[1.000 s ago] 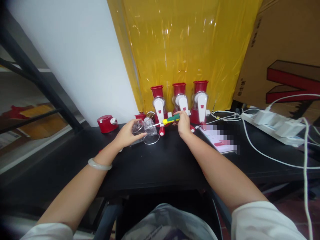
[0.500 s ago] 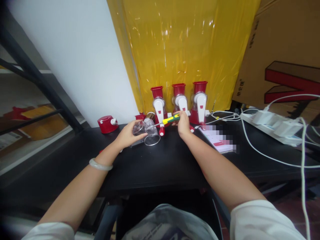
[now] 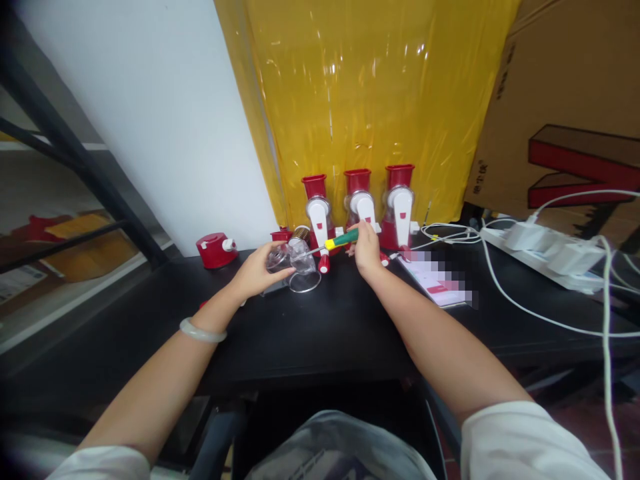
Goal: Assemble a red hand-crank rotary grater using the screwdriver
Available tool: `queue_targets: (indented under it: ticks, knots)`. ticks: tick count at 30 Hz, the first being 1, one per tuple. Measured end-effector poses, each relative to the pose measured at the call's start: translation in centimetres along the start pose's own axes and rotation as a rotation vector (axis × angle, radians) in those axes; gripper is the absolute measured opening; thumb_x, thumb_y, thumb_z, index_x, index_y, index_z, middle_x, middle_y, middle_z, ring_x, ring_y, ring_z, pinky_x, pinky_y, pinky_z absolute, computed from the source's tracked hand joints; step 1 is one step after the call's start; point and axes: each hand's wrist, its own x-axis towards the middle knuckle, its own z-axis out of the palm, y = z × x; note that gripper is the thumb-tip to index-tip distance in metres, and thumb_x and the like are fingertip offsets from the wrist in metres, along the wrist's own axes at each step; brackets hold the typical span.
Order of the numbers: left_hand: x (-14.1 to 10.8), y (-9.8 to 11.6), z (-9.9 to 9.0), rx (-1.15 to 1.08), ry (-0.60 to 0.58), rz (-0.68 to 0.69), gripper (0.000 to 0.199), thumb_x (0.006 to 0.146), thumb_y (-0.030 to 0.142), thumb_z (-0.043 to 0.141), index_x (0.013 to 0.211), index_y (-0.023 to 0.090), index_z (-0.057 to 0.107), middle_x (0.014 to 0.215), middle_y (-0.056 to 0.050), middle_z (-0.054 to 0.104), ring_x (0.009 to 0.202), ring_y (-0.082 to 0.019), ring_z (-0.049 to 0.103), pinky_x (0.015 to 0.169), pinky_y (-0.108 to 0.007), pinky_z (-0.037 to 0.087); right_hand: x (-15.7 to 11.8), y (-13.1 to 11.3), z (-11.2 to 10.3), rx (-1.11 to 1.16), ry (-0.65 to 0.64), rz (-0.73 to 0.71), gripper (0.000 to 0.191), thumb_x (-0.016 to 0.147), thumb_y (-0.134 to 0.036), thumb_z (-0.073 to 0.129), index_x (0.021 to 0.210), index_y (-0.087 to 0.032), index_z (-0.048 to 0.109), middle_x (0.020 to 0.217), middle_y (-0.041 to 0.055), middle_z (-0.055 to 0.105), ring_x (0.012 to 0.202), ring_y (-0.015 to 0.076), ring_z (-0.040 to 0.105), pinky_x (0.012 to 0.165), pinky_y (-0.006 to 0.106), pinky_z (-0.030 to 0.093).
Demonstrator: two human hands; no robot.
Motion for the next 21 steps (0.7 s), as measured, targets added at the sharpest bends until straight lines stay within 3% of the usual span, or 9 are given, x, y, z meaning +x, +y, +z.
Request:
queue_targets:
  ticks: [7, 16, 21]
  knots:
    - [0.0, 0.1, -0.1, 0.0, -0.004, -0.005, 0.068, 0.077, 0.056, 0.071, 0.132, 0.022, 0.051, 0.132, -0.012, 0.062, 0.119, -0.032, 0.061, 0.1, -0.049, 0.049, -0.14, -0.37, 0.03, 0.088, -0.016, 0.054, 0.026, 0.085, -0.043, 0.046, 0.077, -0.021, 0.057, 0.059, -0.0046, 0.055, 0.04, 0.0095, 0.05, 0.04, 0.023, 0.043]
    - [-0.06, 0.21, -0.09, -0.006, -0.003, -0.004, 0.068, 0.076, 0.056, 0.072, 0.132, 0.022, 0.052, 0.132, -0.012, 0.061, 0.119, -0.032, 0.061, 0.1, -0.049, 0.049, -0.19, -0.21, 0.26, 0.001, -0.011, -0.01, 0.041, 0.082, -0.063, 0.056, 0.076, -0.023, 0.053, 0.047, -0.0097, 0.041, 0.032, 0.0078, 0.038, 0.038, 0.024, 0.041]
    - [-0.08, 0.23, -0.08, -0.013, 0.003, -0.008, 0.067, 0.076, 0.054, 0.072, 0.132, 0.022, 0.052, 0.132, -0.012, 0.062, 0.119, -0.032, 0.061, 0.1, -0.049, 0.049, -0.36, -0.53, 0.18, 0.045, 0.004, 0.044, 0.037, 0.088, -0.055, 0.043, 0.078, -0.022, 0.056, 0.058, -0.0038, 0.053, 0.041, 0.0106, 0.05, 0.04, 0.025, 0.044]
